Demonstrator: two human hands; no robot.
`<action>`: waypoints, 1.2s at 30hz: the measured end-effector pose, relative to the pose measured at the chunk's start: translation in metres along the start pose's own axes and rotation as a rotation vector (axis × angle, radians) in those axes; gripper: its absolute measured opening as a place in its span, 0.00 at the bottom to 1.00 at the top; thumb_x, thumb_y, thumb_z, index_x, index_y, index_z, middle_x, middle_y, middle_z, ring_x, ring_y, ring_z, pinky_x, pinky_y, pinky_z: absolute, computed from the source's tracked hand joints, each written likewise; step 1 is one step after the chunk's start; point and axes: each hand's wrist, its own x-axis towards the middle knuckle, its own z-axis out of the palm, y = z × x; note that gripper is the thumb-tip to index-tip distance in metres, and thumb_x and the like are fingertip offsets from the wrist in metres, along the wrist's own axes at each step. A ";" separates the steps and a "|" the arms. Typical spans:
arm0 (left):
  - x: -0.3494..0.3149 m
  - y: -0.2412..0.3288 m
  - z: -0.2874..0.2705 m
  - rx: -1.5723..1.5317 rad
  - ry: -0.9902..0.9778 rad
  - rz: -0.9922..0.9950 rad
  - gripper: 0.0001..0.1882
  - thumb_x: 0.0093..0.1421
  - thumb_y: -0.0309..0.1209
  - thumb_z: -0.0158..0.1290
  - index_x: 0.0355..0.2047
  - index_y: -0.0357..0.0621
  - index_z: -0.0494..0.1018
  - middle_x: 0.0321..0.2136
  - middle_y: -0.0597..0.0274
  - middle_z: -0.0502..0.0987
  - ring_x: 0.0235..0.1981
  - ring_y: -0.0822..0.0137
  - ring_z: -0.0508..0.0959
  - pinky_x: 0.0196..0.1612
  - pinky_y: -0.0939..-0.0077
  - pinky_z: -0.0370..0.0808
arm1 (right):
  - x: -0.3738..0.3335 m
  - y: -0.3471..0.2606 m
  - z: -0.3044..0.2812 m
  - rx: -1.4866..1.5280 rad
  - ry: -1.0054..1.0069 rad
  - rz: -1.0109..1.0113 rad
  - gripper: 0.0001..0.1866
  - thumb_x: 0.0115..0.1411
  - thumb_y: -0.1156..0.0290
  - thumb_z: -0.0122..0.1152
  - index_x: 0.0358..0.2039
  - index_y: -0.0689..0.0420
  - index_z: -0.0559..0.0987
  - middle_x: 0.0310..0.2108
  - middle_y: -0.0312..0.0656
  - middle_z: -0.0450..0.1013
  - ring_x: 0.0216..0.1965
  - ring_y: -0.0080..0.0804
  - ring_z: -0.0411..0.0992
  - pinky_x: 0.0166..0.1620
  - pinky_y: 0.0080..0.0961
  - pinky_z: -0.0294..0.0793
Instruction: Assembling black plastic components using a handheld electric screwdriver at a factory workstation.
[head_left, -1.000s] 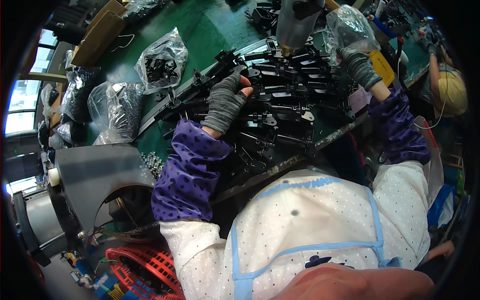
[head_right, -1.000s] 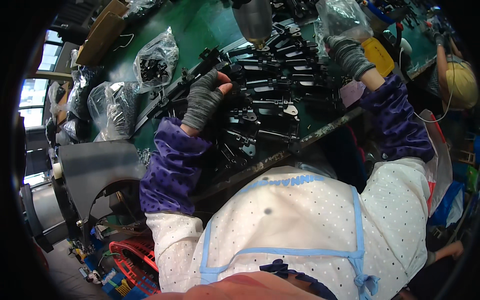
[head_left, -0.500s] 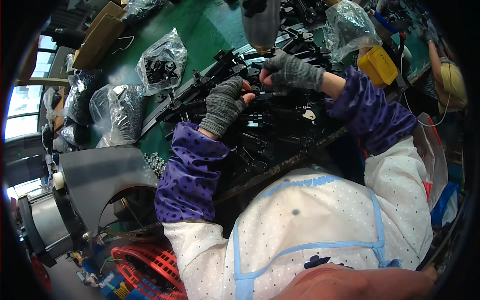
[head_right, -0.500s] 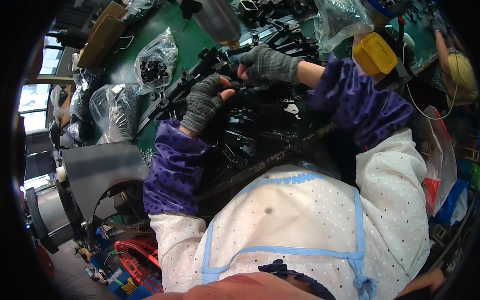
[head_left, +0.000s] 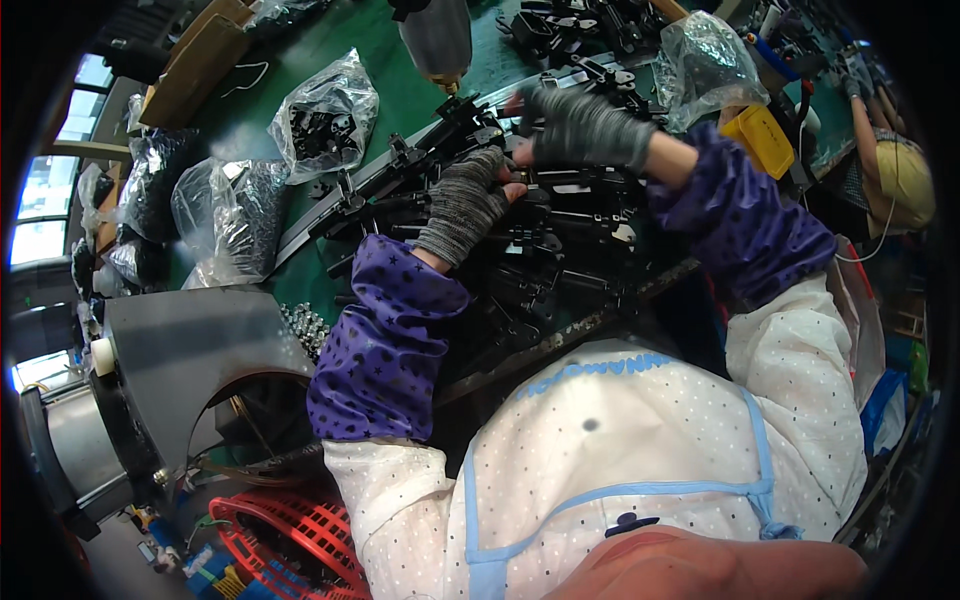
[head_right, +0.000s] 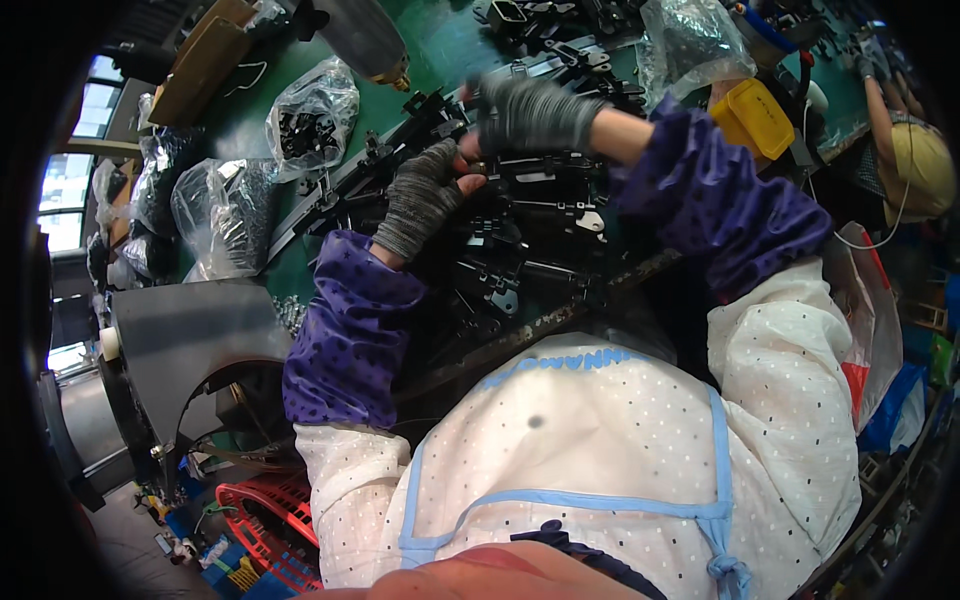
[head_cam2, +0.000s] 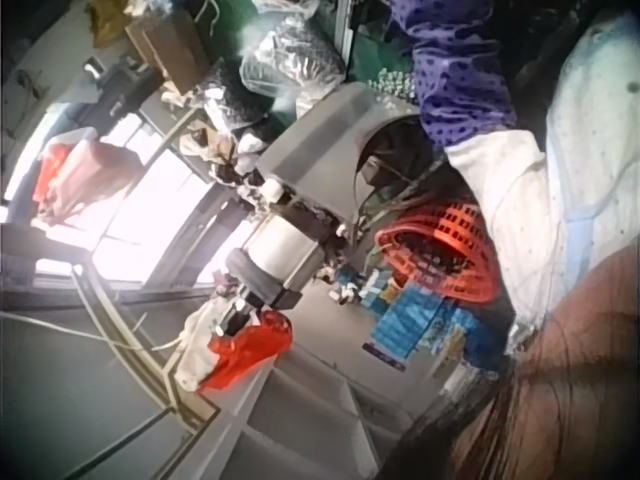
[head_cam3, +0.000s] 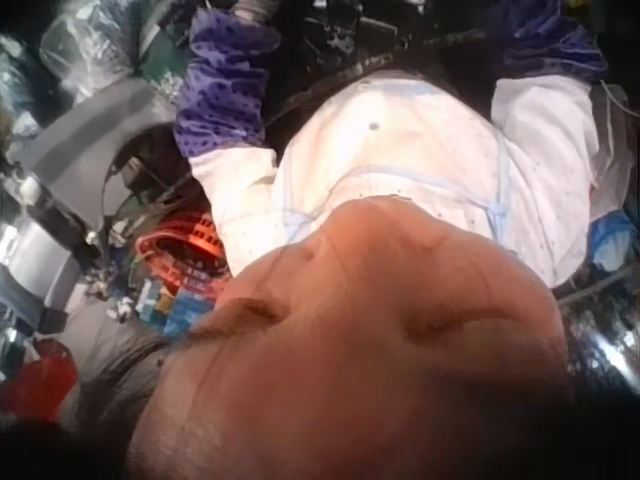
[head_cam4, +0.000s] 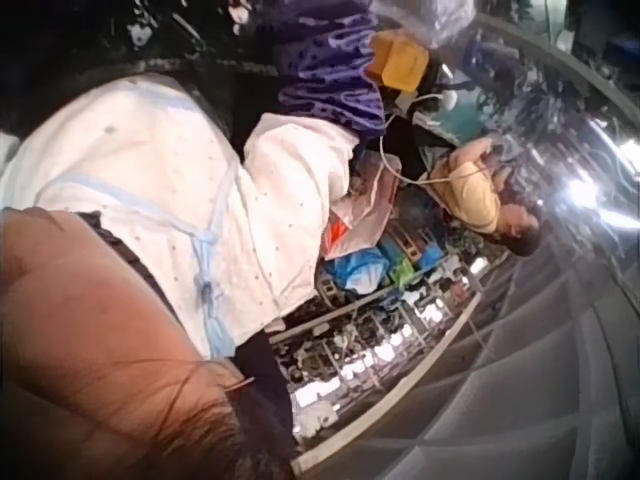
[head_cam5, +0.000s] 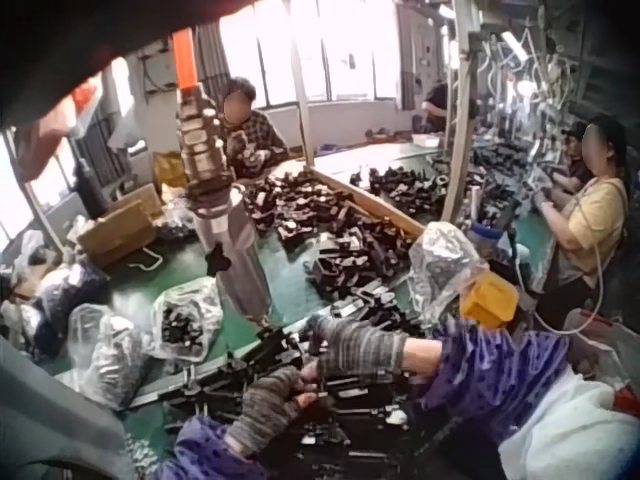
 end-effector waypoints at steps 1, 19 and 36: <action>-0.001 -0.005 0.000 0.006 0.013 -0.016 0.10 0.44 0.26 0.59 0.24 0.39 0.68 0.23 0.61 0.74 0.24 0.68 0.73 0.30 0.75 0.70 | 0.015 -0.001 -0.013 0.125 0.246 -0.204 0.26 0.44 0.66 0.65 0.42 0.59 0.64 0.30 0.38 0.68 0.32 0.23 0.68 0.36 0.18 0.72; -0.002 -0.008 0.011 -0.074 0.049 0.049 0.09 0.45 0.24 0.58 0.26 0.42 0.69 0.23 0.61 0.73 0.25 0.69 0.73 0.31 0.76 0.70 | 0.027 -0.001 0.002 1.149 0.368 -0.151 0.19 0.51 0.65 0.56 0.41 0.58 0.66 0.32 0.39 0.69 0.31 0.27 0.71 0.34 0.25 0.75; -0.003 -0.009 0.013 -0.047 0.104 0.117 0.10 0.43 0.25 0.59 0.25 0.41 0.69 0.22 0.58 0.72 0.25 0.63 0.73 0.30 0.73 0.70 | 0.019 -0.010 0.005 1.417 0.213 -0.219 0.21 0.52 0.62 0.56 0.44 0.56 0.63 0.34 0.39 0.66 0.31 0.29 0.71 0.34 0.25 0.74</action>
